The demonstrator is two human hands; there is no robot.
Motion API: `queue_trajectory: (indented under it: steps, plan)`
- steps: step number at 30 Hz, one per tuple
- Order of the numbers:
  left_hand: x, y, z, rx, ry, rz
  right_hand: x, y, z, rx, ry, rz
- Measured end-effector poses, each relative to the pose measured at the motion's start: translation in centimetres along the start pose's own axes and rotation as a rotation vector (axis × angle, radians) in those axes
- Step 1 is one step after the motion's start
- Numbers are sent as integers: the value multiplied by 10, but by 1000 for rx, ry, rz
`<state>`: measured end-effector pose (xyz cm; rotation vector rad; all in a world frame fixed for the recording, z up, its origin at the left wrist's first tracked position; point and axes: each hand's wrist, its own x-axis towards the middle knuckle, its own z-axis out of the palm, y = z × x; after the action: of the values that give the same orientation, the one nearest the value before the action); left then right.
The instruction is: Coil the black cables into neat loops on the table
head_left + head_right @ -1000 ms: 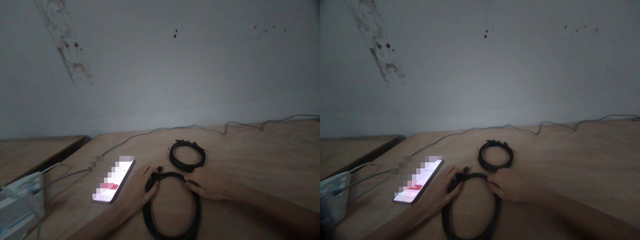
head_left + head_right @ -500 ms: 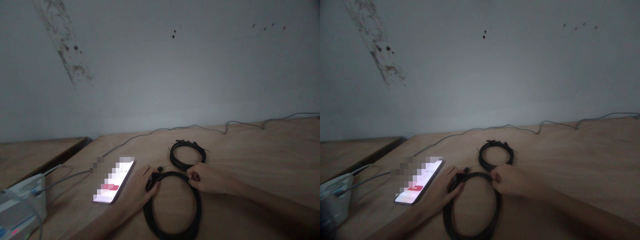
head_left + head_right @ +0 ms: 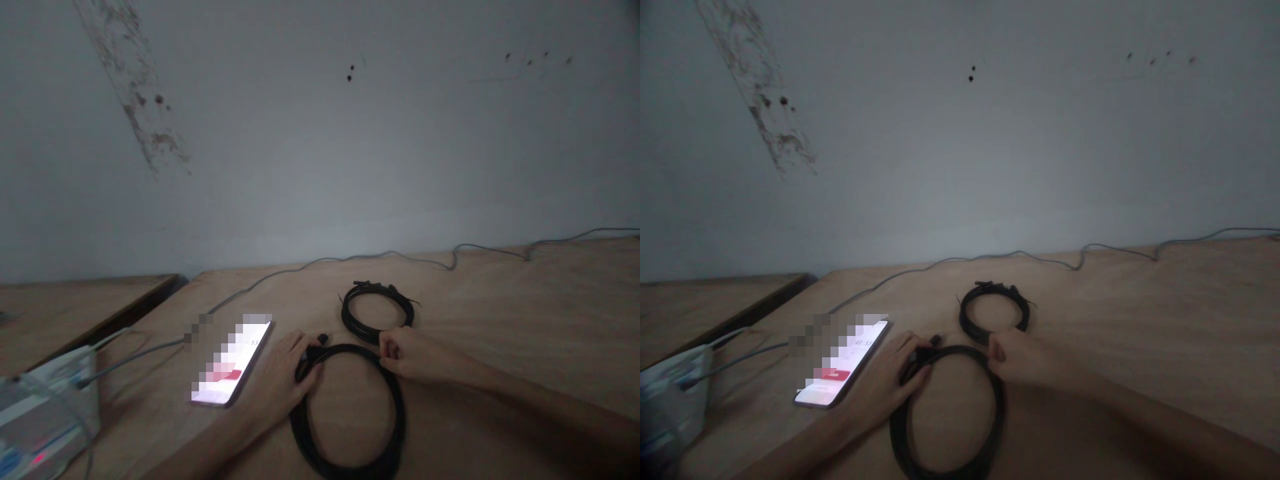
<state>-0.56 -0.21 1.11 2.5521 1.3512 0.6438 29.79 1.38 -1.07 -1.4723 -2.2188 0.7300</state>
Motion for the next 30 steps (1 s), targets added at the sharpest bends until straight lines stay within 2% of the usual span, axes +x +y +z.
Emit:
queue_trajectory:
  steps: [4, 7, 11, 15, 17, 23, 26, 30]
  plan:
    - [-1, -3, 2, 10, 5, 2, 2, 2, 0, 133, -124, 88]
    - [-1, -5, 3, 12, 10, 8, -1, -3, -4, 153, -138, 77]
    - [-2, -5, 3, 16, 9, 1, -5, -14, -15, 38, -73, -175]
    - [-2, -6, 3, 5, 6, -1, -4, -20, -25, -156, -143, -474]
    - [-1, -7, 2, -9, 7, -2, -2, -17, -26, -315, -139, -584]
    - [3, -9, 0, -57, 5, -15, 3, 12, -15, -684, 56, -950]
    - [3, -9, 0, -63, 7, -17, 4, 19, -13, -765, 172, -1028]
    - [2, -10, 1, -65, 9, -18, 3, 19, -16, -789, 195, -1047]
